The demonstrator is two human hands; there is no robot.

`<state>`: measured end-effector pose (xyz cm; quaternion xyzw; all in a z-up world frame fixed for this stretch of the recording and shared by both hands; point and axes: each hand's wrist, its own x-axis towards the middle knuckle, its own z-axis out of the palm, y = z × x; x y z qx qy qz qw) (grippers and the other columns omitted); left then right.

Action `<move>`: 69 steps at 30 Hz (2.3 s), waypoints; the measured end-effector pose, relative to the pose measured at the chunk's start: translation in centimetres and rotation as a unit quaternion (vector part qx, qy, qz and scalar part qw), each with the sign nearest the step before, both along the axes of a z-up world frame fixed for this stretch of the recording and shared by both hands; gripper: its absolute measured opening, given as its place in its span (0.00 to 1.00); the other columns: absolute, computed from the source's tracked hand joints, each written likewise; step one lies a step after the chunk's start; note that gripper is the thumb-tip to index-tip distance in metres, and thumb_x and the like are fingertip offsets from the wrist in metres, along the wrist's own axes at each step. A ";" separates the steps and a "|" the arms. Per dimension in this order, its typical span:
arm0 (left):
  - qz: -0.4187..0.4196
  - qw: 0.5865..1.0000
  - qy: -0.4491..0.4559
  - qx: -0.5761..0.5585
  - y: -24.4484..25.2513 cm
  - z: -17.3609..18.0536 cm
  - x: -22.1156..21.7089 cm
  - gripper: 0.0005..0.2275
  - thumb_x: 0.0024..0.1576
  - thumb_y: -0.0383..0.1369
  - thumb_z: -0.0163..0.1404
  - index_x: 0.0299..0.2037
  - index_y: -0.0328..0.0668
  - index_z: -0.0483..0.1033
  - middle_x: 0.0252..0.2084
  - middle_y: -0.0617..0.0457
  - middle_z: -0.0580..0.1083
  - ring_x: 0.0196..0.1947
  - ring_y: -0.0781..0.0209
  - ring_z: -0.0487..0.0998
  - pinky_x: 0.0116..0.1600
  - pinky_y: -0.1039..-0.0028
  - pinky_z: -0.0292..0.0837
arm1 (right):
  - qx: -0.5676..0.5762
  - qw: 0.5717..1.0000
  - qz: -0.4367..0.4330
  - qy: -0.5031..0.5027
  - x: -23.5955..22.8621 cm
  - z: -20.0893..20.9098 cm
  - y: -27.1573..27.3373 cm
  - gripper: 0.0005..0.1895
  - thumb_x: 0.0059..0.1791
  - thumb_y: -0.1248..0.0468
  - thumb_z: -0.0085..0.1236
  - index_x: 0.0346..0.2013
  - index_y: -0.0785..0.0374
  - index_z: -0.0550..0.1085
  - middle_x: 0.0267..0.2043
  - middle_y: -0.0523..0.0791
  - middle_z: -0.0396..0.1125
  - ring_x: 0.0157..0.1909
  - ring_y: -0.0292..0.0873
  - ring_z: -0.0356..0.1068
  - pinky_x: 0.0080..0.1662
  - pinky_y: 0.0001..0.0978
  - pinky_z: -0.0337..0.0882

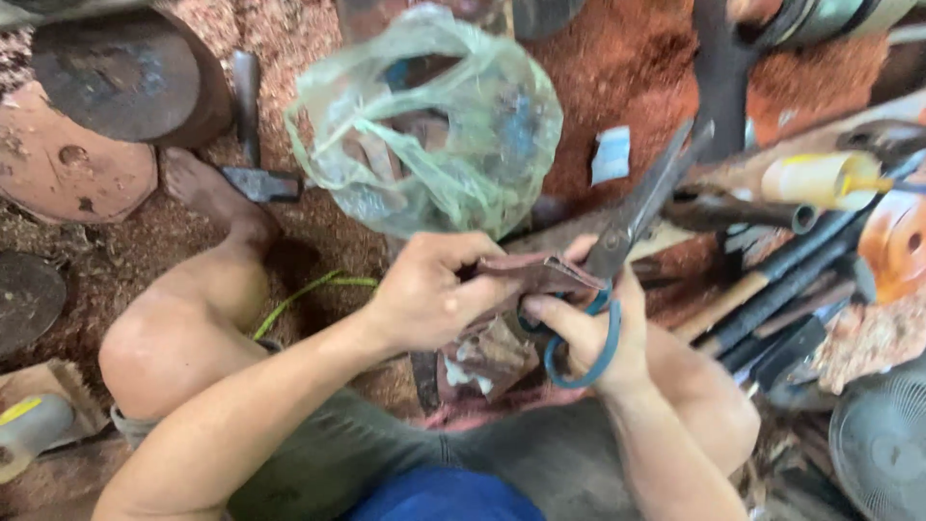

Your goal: Trimming a thin piece of material, likely leather or wood veneer, using scissors in a woodworking workshop.

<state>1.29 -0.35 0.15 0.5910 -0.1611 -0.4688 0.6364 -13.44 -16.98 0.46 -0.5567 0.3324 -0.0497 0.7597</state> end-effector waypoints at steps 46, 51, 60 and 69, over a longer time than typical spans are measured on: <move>0.275 0.950 -0.003 -0.145 1.9 -1.6 12.1 0.05 0.60 0.28 0.54 0.35 0.33 0.73 0.25 0.45 0.78 0.18 0.55 0.77 0.21 0.63 0.70 | -0.115 0.979 0.078 -0.148 4.7 0.5 -2.1 0.23 0.53 0.62 0.62 0.59 0.63 0.63 0.54 0.53 0.70 0.54 0.47 0.74 0.53 0.37 0.77; 0.045 0.849 -0.429 0.304 2.1 -0.7 10.4 0.08 0.51 0.32 0.61 0.33 0.36 0.78 0.28 0.46 0.77 0.31 0.50 0.78 0.37 0.61 0.72 | -0.008 0.989 0.055 -0.134 4.7 -0.6 -1.0 0.27 0.46 0.78 0.63 0.55 0.64 0.62 0.50 0.58 0.70 0.54 0.55 0.75 0.52 0.45 0.78; 0.008 0.989 0.098 -0.114 1.1 -3.0 3.3 0.08 0.57 0.29 0.50 0.41 0.33 0.79 0.38 0.55 0.77 0.39 0.68 0.74 0.47 0.75 0.69 | 0.186 0.969 0.093 -0.131 4.7 0.5 1.9 0.34 0.39 0.81 0.64 0.55 0.58 0.62 0.49 0.41 0.69 0.53 0.42 0.72 0.45 0.39 0.77; 0.112 0.988 -0.024 -0.106 1.9 -1.8 2.5 0.10 0.60 0.23 0.59 0.48 0.33 0.72 0.37 0.56 0.76 0.35 0.73 0.73 0.38 0.81 0.69 | 0.152 0.977 0.089 -0.124 3.0 -1.1 -0.5 0.24 0.43 0.81 0.64 0.49 0.63 0.67 0.42 0.46 0.69 0.43 0.44 0.71 0.42 0.35 0.70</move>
